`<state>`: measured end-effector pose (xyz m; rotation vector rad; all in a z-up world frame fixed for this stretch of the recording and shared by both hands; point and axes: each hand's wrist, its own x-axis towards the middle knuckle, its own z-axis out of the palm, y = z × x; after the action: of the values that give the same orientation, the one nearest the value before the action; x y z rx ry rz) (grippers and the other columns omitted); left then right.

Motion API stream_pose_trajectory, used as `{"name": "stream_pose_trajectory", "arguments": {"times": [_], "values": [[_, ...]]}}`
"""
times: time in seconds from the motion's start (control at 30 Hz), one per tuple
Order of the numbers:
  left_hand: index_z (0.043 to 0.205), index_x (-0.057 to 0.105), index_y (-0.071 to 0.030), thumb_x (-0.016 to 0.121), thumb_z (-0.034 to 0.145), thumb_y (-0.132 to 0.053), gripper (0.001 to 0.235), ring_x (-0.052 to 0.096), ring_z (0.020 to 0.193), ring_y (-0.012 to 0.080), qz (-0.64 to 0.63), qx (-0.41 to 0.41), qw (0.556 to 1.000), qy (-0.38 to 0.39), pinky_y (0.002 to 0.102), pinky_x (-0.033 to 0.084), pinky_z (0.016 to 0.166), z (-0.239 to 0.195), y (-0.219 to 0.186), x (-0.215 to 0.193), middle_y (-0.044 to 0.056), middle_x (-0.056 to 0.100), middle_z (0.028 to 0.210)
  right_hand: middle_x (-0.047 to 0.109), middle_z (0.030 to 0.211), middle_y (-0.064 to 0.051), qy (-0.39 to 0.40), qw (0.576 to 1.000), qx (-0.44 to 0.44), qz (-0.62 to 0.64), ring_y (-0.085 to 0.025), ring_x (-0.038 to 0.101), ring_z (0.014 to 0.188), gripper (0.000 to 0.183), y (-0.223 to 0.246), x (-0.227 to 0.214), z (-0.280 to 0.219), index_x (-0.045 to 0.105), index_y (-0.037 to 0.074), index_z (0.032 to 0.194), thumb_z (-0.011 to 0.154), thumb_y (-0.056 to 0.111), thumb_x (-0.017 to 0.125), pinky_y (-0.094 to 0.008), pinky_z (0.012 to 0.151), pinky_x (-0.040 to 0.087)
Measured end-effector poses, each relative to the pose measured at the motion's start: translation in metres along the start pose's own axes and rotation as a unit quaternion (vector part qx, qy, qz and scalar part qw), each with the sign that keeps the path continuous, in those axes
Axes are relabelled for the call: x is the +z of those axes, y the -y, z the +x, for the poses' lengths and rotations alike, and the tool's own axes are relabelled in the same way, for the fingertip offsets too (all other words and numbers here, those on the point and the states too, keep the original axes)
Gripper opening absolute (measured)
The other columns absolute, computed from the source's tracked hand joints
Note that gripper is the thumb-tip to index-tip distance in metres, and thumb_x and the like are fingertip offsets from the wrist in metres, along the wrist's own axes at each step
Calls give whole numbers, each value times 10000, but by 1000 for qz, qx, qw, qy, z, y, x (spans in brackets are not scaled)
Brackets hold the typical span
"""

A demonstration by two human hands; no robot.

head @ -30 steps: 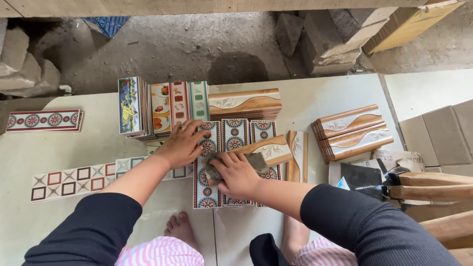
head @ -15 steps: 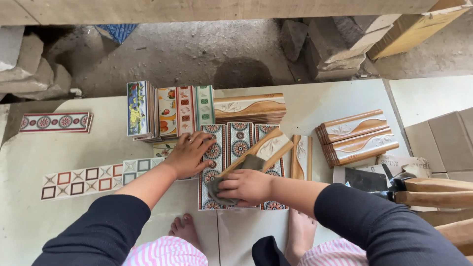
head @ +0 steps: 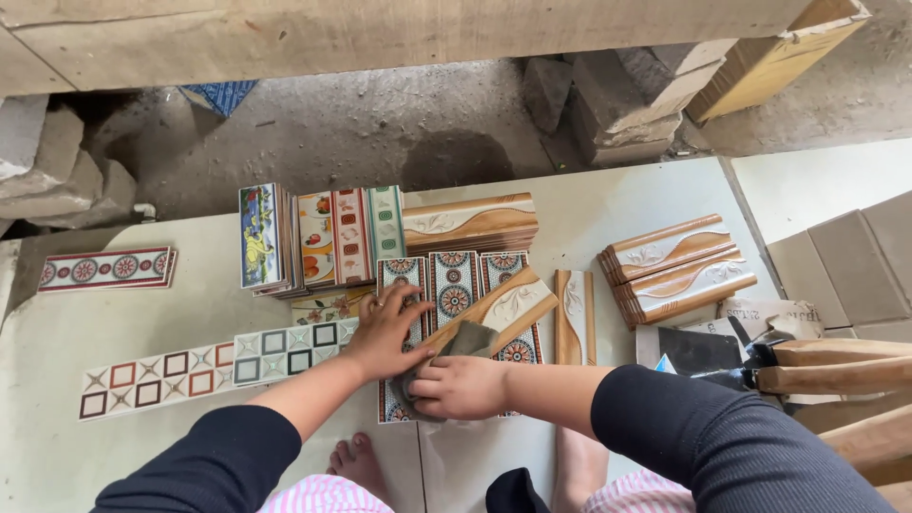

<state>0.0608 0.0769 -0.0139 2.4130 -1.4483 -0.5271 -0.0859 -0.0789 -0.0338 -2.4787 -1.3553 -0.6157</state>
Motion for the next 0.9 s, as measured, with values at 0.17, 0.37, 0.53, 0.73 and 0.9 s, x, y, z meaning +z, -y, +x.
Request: {"name": "stream_pose_trajectory", "arguments": {"times": [0.17,0.37,0.53,0.73,0.9], "values": [[1420,536,-385,561,969,-514,470,217,1478,307,-7,23,1000,20,591,228,1105,-7,-4,7,42,374,1495,557,1115,-72,44,997,0,68,-274,591,1020,206,-18,-12,-19,616,125,1152,970,175,533,-406,875,536],[1467,482,-450,478,1016,-491,453,185,1483,290,-8,24,999,46,582,211,1115,-10,-5,5,28,339,1521,626,1264,-117,163,970,140,113,-339,618,1194,401,-61,-63,-103,632,128,1316,917,176,632,-465,979,535],[1471,472,-489,438,1017,-535,457,170,1499,279,-19,6,998,68,581,190,1130,-10,-7,3,17,340,1535,641,1215,-35,244,938,241,-46,-283,647,1156,403,-112,-96,-169,660,154,1245,843,121,671,-405,964,555],[1469,463,-496,452,1001,-562,473,177,1506,303,-7,14,998,59,623,210,1130,-12,-1,11,14,320,1548,622,1137,8,186,964,176,-70,-228,646,1109,153,-84,-61,-122,674,202,1093,999,237,557,-373,879,576],[1324,629,-385,508,957,-505,404,165,1510,271,14,-23,997,78,611,173,1160,-7,-10,-1,26,320,1564,512,1480,-152,263,942,201,49,-369,468,1367,658,-22,-67,-29,505,82,1488,861,203,666,-550,1119,395]]}}
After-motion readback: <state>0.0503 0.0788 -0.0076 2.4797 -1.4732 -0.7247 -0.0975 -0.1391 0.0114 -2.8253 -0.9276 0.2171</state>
